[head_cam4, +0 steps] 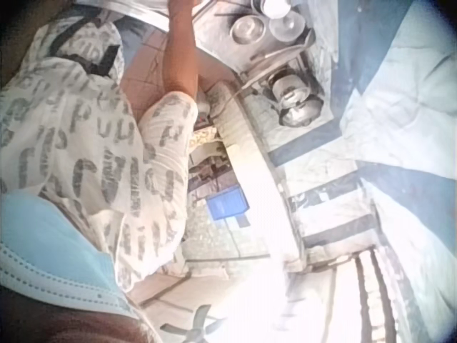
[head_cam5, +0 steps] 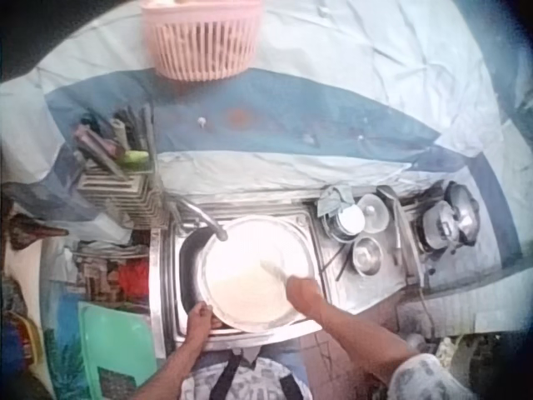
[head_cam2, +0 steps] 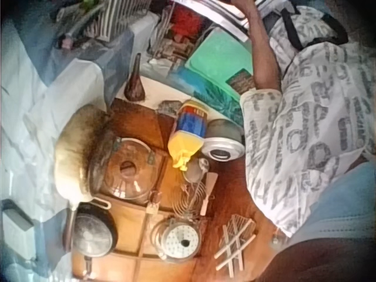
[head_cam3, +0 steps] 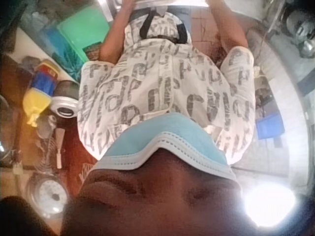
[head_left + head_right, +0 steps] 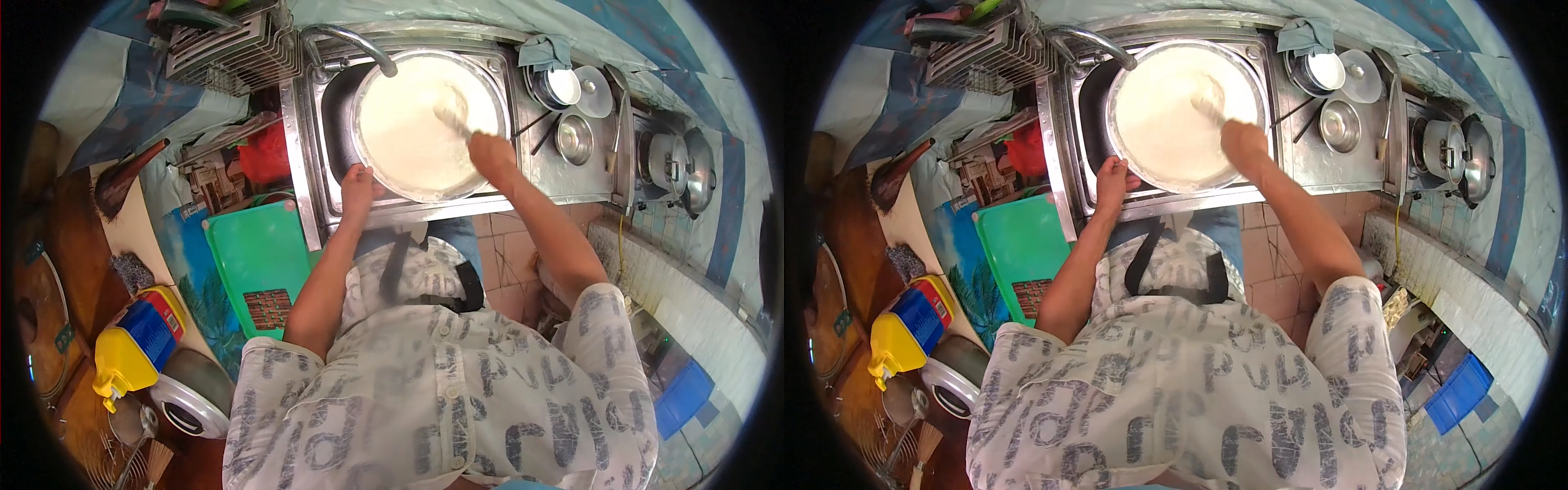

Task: The person uses a whisk to stir a white liquid mixture in a large bowl positioned within a sink.

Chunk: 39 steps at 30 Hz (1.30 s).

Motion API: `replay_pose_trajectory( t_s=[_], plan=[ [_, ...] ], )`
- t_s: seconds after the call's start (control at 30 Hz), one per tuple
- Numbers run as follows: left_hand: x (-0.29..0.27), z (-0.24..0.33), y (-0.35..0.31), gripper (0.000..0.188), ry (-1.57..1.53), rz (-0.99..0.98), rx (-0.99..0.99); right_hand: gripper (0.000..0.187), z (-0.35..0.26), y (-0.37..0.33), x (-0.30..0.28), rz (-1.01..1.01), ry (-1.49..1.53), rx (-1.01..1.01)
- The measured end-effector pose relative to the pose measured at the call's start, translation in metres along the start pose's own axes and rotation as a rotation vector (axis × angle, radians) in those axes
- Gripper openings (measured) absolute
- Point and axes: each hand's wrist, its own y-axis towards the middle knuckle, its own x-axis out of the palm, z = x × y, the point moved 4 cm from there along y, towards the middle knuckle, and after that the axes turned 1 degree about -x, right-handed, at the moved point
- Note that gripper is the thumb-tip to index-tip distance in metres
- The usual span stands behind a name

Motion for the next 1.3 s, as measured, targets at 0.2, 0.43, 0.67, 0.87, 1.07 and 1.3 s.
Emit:
replay_pose_trajectory(
  t_s=[0.2,0.43,0.67,0.87,1.07,1.3],
  plan=[
    [-0.003,-0.001,-0.003,0.017,-0.018,-0.025,0.006,0.028,-0.032,0.019,0.005,0.023,-0.103,-0.163],
    [0.000,0.001,-0.001,0.016,-0.031,0.006,-0.009,0.032,-0.035,-0.022,-0.001,-0.179,-0.040,-0.104],
    [-0.001,0.002,-0.001,0.017,-0.017,-0.021,0.005,0.029,-0.003,0.003,0.002,0.089,-0.006,0.094],
    [-0.008,0.000,-0.004,0.018,-0.019,-0.001,0.007,0.030,-0.049,0.003,-0.019,-0.100,-0.008,-0.140],
    [0.001,0.005,-0.002,0.017,0.030,-0.012,0.003,0.031,-0.017,-0.010,0.015,-0.085,-0.038,-0.045],
    [-0.002,0.001,0.000,0.017,-0.008,-0.021,0.013,0.027,-0.004,0.010,-0.013,0.049,0.059,0.060]
  ],
)
